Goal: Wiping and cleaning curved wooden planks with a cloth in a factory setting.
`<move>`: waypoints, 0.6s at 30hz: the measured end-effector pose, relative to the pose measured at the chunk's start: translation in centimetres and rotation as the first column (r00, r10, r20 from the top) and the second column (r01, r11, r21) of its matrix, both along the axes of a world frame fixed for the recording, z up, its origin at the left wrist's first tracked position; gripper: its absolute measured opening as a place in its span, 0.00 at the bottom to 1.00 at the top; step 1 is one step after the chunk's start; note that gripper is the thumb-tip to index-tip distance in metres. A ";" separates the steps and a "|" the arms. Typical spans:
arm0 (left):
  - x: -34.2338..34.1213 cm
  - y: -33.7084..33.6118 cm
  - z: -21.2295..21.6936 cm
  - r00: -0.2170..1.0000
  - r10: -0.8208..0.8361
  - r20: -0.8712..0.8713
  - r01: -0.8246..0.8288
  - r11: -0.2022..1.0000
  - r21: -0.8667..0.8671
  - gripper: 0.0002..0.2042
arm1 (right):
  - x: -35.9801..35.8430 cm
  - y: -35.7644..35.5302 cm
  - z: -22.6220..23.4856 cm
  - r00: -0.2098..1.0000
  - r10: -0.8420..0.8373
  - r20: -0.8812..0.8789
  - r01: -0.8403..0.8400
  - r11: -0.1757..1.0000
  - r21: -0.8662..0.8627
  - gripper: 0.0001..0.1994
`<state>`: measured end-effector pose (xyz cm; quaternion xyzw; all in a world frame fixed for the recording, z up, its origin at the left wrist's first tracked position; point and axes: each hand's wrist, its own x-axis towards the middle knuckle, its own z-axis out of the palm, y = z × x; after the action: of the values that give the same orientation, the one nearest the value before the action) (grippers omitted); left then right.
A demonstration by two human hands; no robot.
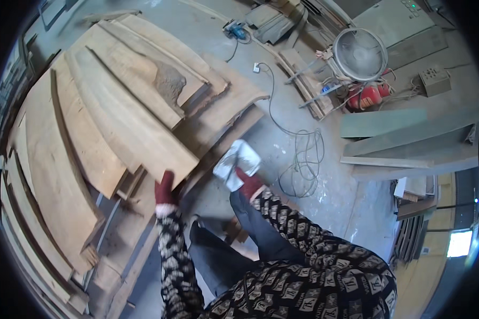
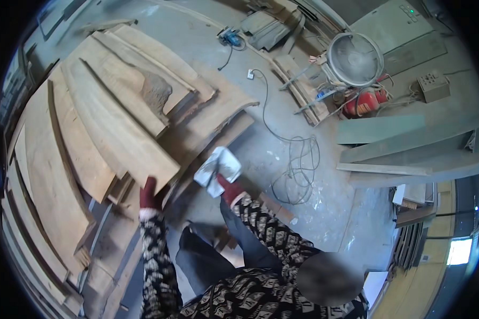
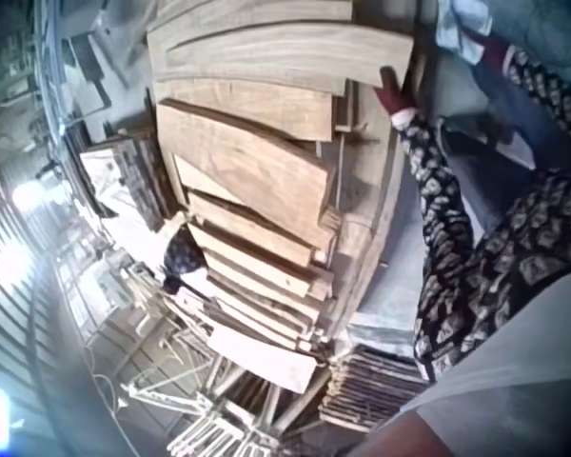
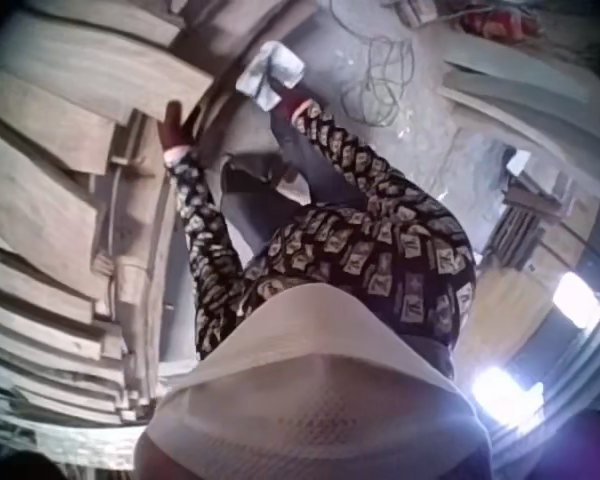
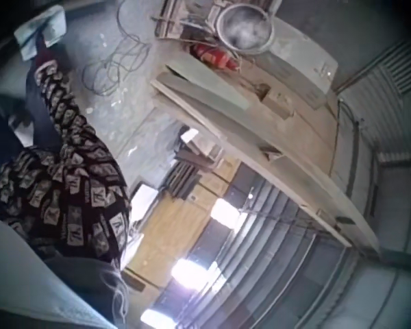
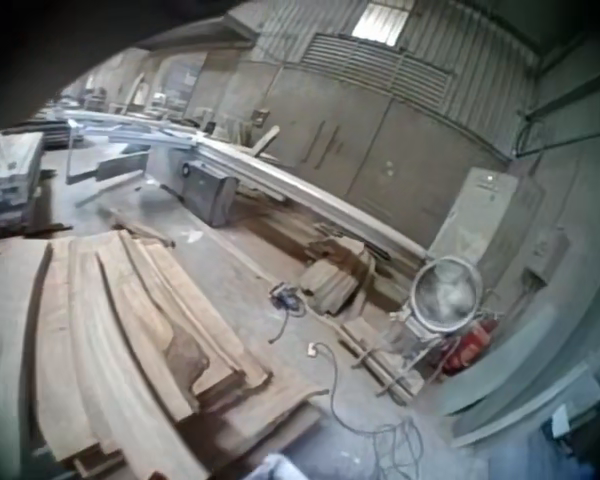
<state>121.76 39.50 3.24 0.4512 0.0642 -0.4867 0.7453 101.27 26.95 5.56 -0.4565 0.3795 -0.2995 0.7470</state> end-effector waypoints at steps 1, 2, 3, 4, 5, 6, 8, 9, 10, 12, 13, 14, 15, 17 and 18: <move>0.1 0.4 1.7 1.000 0.009 0.022 -0.010 1.000 0.021 0.24 | 1.1 -0.6 -1.7 0.999 0.036 0.005 -0.036 0.999 0.008 0.19; 0.1 0.3 2.4 1.000 0.004 0.001 -0.004 1.000 0.031 0.24 | 1.6 -1.1 -3.2 0.998 0.065 0.004 -0.065 0.998 0.015 0.19; 0.5 1.7 2.6 0.999 0.041 -0.001 -0.041 0.996 0.085 0.24 | 3.0 -0.6 -6.0 0.993 0.121 0.016 -0.122 0.991 0.061 0.19; 0.5 2.0 2.2 0.997 0.069 0.030 -0.070 0.996 0.060 0.25 | 3.6 -0.4 -8.2 0.985 0.169 0.026 -0.170 0.982 0.080 0.19; 0.4 2.7 1.2 0.990 0.120 0.072 -0.124 0.991 0.057 0.25 | 4.1 0.1 -11.0 0.974 0.223 0.035 -0.225 0.968 0.115 0.19; 0.5 3.1 0.2 0.980 0.179 0.085 -0.180 0.984 0.000 0.24 | 4.3 0.6 -13.9 0.963 0.266 0.044 -0.270 0.951 0.151 0.19; -0.1 2.6 -1.1 0.956 0.266 0.127 -0.272 0.962 0.033 0.23 | 3.5 -1.6 -17.5 0.942 0.335 0.025 -0.335 0.932 0.135 0.19; -0.4 2.7 -1.9 0.938 0.299 0.175 -0.310 0.950 0.042 0.21 | 3.1 -2.8 -19.0 0.933 0.358 0.019 -0.358 0.926 0.117 0.19; -0.8 3.4 -2.1 0.899 0.360 0.248 -0.385 0.921 0.059 0.19 | 3.6 -3.1 -20.6 0.914 0.404 0.044 -0.406 0.906 0.121 0.19; -1.0 3.8 -3.9 0.854 0.487 0.183 -0.485 0.872 -0.058 0.16 | 4.0 -4.4 -23.5 0.879 0.471 0.078 -0.477 0.873 0.101 0.19; -1.4 3.8 -4.4 0.773 0.547 0.320 -0.557 0.828 -0.070 0.17 | 4.5 -4.6 -24.4 0.858 0.503 0.104 -0.511 0.855 0.088 0.19; -1.4 3.9 -4.9 0.693 0.502 0.517 -0.569 0.822 -0.036 0.17 | 5.1 -4.8 -25.3 0.835 0.533 0.133 -0.545 0.835 0.072 0.19; -1.2 4.0 -5.3 0.578 0.426 0.696 -0.591 0.807 -0.003 0.17 | 5.9 -4.5 -26.2 0.808 0.565 0.168 -0.580 0.813 0.057 0.19; -0.8 4.3 -6.0 0.525 0.441 0.728 -0.648 0.761 0.006 0.18 | 6.5 -4.8 -26.8 0.766 0.608 0.206 -0.623 0.782 0.007 0.19; -1.2 2.4 -3.7 0.580 0.458 0.674 -0.569 0.820 -0.067 0.13 | 6.6 -4.9 -26.9 0.750 0.623 0.221 -0.637 0.771 -0.014 0.19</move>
<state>120.55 41.91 -0.42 0.6119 -0.0389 -0.0497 0.7884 107.84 22.01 -21.32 -0.4995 0.1303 -0.0654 0.8539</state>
